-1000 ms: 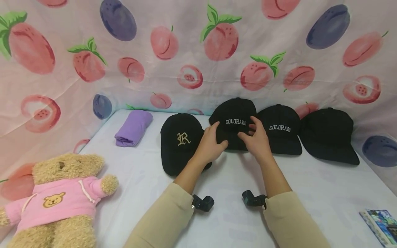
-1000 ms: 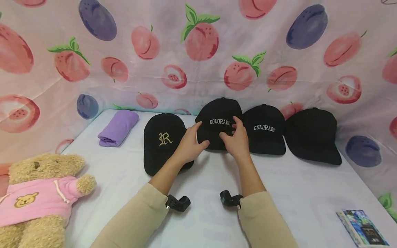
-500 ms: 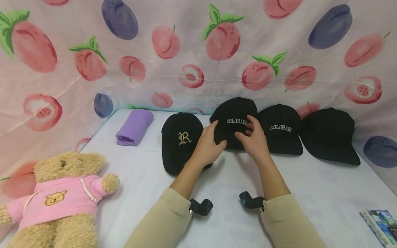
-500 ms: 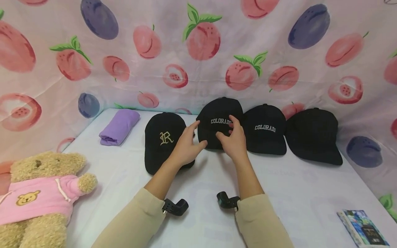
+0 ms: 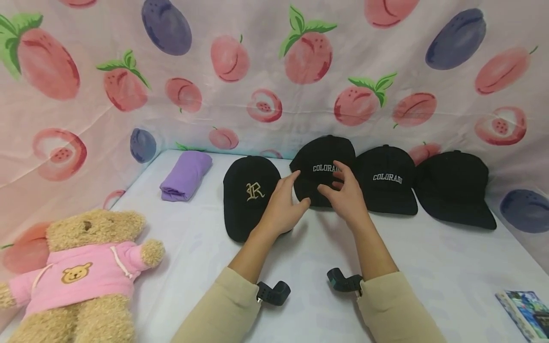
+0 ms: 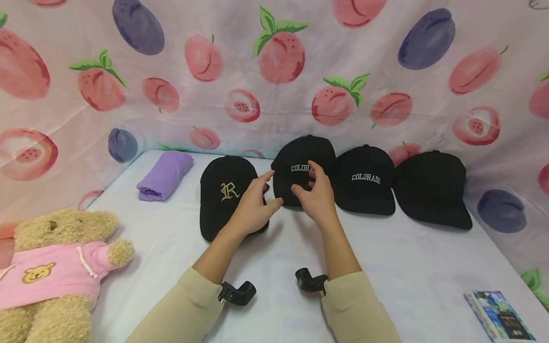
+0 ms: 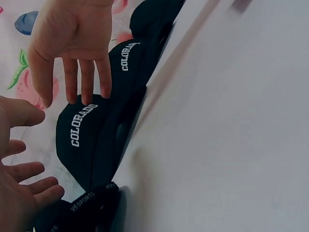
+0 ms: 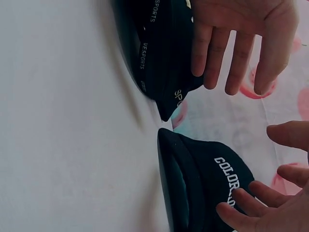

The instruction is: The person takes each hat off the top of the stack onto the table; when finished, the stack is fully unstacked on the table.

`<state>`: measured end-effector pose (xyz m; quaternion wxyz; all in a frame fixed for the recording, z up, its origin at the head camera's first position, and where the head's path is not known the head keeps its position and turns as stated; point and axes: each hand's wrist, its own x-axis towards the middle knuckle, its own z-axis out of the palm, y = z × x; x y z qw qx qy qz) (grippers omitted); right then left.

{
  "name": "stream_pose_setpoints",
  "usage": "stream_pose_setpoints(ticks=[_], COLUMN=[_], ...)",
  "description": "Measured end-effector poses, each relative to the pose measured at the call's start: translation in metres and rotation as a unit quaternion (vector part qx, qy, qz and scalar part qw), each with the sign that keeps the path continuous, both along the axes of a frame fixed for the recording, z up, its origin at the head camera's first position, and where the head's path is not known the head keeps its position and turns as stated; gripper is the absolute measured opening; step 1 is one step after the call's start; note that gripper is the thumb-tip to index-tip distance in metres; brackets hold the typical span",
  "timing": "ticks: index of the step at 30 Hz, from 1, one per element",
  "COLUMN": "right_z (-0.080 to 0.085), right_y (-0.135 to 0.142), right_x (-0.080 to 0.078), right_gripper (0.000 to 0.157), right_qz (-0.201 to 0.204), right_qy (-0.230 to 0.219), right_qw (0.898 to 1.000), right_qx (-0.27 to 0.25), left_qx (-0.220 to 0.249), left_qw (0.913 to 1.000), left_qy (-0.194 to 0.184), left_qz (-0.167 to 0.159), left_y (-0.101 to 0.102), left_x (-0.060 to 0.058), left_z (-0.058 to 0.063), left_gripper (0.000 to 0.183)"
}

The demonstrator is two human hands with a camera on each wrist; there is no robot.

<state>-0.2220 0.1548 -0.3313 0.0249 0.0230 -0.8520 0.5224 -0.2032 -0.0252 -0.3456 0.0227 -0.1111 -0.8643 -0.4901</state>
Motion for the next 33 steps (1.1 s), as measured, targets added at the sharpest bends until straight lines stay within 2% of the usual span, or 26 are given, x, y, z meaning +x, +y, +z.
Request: stream_pose_setpoints(ticks=[7,18,26,33], right_z=[0.001,0.000,0.000,0.002], right_y=[-0.006,-0.016,-0.023,-0.031], right_x=[0.002,0.003,0.005,0.005], right_gripper=[0.080,0.081,0.081,0.081], right_qz=[0.011,0.021,0.031,0.046], right_qy=[0.001,-0.004,-0.001,-0.011], right_qw=[1.000,1.000,0.999,0.998], right_qx=[-0.001,-0.017,-0.029,-0.039], left_qx=[-0.009,0.015,0.020,0.042], left_qw=[0.9998,0.9985,0.9974,0.9947], left_qy=[0.018,0.047,0.052,0.074], left_qz=[0.006,0.025,0.045,0.058], left_y=[-0.008,-0.021,-0.034,-0.051], left_x=[0.008,0.017,0.020,0.021], left_z=[0.002,0.006,0.010,0.016], left_gripper=[0.069,0.066,0.063,0.059])
